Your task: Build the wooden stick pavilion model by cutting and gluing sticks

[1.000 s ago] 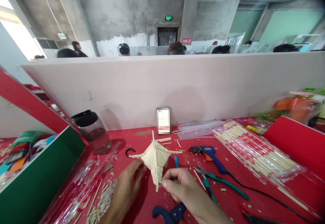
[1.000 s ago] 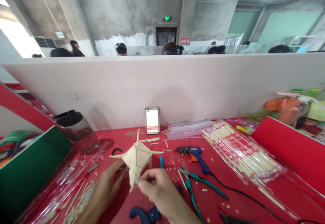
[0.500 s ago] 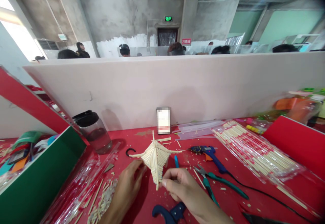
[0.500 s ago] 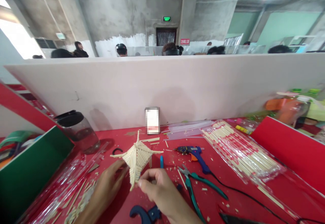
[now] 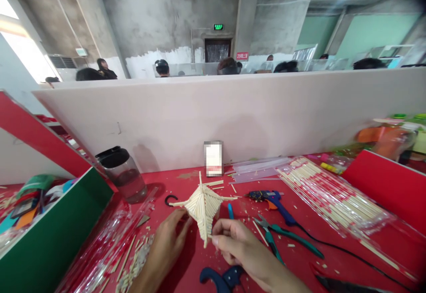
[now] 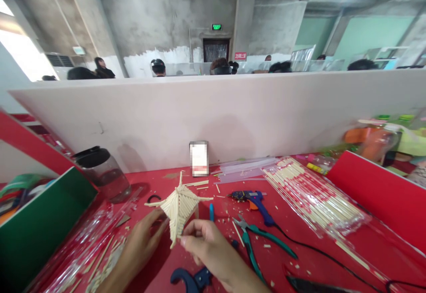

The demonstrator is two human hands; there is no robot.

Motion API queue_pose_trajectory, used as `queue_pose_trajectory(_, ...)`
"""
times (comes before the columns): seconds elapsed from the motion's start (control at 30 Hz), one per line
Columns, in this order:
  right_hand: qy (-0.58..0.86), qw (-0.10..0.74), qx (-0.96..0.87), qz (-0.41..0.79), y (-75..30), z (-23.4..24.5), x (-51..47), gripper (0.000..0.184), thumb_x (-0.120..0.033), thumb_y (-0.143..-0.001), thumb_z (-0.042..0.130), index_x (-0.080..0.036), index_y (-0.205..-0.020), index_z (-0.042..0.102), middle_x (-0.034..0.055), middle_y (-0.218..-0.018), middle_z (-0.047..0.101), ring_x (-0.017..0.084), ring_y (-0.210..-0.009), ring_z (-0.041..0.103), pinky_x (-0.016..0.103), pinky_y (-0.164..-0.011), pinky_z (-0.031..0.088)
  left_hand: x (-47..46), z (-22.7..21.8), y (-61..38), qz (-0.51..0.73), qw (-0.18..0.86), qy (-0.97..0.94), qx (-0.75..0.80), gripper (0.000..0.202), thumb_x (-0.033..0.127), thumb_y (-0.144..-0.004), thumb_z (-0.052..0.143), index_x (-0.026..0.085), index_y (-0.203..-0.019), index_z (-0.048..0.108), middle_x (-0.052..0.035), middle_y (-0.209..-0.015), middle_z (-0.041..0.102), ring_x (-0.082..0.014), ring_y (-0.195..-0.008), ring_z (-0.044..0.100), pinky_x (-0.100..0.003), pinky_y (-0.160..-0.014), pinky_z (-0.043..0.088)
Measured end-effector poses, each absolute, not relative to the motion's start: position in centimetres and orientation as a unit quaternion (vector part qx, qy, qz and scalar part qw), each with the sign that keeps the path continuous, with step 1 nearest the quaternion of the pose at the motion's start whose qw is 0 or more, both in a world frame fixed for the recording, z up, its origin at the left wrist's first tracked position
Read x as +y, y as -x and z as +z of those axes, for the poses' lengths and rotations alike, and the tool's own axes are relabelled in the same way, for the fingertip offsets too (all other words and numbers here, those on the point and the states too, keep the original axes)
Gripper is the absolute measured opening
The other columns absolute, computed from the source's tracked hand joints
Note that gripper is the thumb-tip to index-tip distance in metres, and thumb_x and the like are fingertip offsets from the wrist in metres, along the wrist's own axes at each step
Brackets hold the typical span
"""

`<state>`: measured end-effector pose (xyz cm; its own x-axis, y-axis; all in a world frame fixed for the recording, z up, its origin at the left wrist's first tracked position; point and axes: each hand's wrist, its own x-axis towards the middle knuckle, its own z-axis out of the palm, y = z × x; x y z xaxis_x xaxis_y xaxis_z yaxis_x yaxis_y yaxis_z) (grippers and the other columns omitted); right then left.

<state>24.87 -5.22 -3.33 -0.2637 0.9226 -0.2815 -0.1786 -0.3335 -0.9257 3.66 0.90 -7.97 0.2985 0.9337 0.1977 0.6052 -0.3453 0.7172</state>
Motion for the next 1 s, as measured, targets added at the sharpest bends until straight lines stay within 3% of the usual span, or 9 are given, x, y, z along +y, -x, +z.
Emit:
queue_pose_trajectory(0.17,0.441,0.405,-0.388,0.701,-25.0,-3.1,-5.4,0.02,-0.028,-0.072,0.07,-0.018,-0.082,0.056,-0.0081,-0.064,0.051,0.005,-0.05,0.034,0.024,-0.048,0.018,0.9,-6.6,-3.4,0.304,0.248,-0.755,0.526,0.018,0.032,-0.092,0.056,0.019,-0.095,0.069,-0.0095,-0.093,0.078,-0.027,-0.084,0.072,-0.031,-0.074,0.052)
queue_pose_trajectory(0.27,0.447,0.404,-0.379,0.703,-25.1,-3.1,-5.4,0.021,-0.029,-0.071,0.071,-0.018,-0.084,0.058,-0.0068,-0.064,0.051,0.006,-0.053,0.036,0.023,-0.049,0.018,0.8,-4.7,-2.6,0.242,0.254,-0.762,0.544,0.017,0.032,-0.089,0.06,0.02,-0.079,0.067,-0.0017,-0.069,0.071,-0.0211,-0.061,0.063,-0.025,-0.056,0.041)
queue_pose_trajectory(0.33,0.451,0.401,-0.379,0.701,-25.1,-3.2,-5.4,0.023,-0.031,-0.071,0.073,-0.017,-0.085,0.061,-0.0068,-0.062,0.05,0.007,-0.054,0.036,0.023,-0.049,0.02,0.5,-3.4,-2.0,0.19,0.33,-0.778,0.499,0.021,0.033,-0.088,0.064,0.02,-0.073,0.068,0.0017,-0.061,0.065,-0.0176,-0.055,0.057,-0.023,-0.052,0.036)
queue_pose_trajectory(0.47,0.474,0.403,-0.384,0.683,-25.2,-3.5,-5.3,0.031,-0.036,-0.07,0.075,-0.016,-0.092,0.064,-0.0065,-0.061,0.052,0.009,-0.054,0.04,0.023,-0.05,0.025,-1.0,-2.1,-2.2,0.079,0.519,-0.756,0.391,0.018,0.028,-0.091,0.064,0.019,-0.087,0.079,-0.0013,-0.075,0.075,-0.0171,-0.067,0.064,-0.021,-0.061,0.045)
queue_pose_trajectory(0.63,0.509,0.394,-0.431,0.632,-25.5,-2.9,-5.1,0.034,-0.039,-0.07,0.072,-0.014,-0.091,0.069,-0.0016,-0.071,0.062,0.01,-0.053,0.048,0.025,-0.053,0.033,-2.4,-4.0,-4.8,0.141,0.611,-0.682,0.376,0.026,0.038,-0.09,0.069,0.015,-0.094,0.079,-0.0069,-0.083,0.076,-0.0192,-0.074,0.067,-0.025,-0.069,0.051)
queue_pose_trajectory(0.87,0.499,0.403,-0.487,0.593,-26.3,-2.0,-4.7,0.019,-0.032,-0.07,0.077,-0.015,-0.078,0.071,0.0011,-0.074,0.066,0.016,-0.071,0.057,0.026,-0.064,0.041,-2.7,-5.5,-7.9,0.281,0.624,-0.627,0.372,0.044,0.053,-0.079,0.08,0.011,-0.069,0.073,-0.0003,-0.06,0.057,-0.0131,-0.059,0.049,-0.022,-0.059,0.042)
queue_pose_trajectory(1.0,0.5,0.406,-0.491,0.586,-26.5,-2.1,-4.7,0.015,-0.028,-0.071,0.077,-0.017,-0.079,0.072,0.0007,-0.074,0.068,0.018,-0.074,0.059,0.027,-0.068,0.043,-3.2,-6.9,-8.8,0.333,0.635,-0.585,0.38,0.043,0.053,-0.076,0.083,0.011,-0.071,0.076,-0.0005,-0.06,0.056,-0.0147,-0.06,0.05,-0.023,-0.057,0.043)
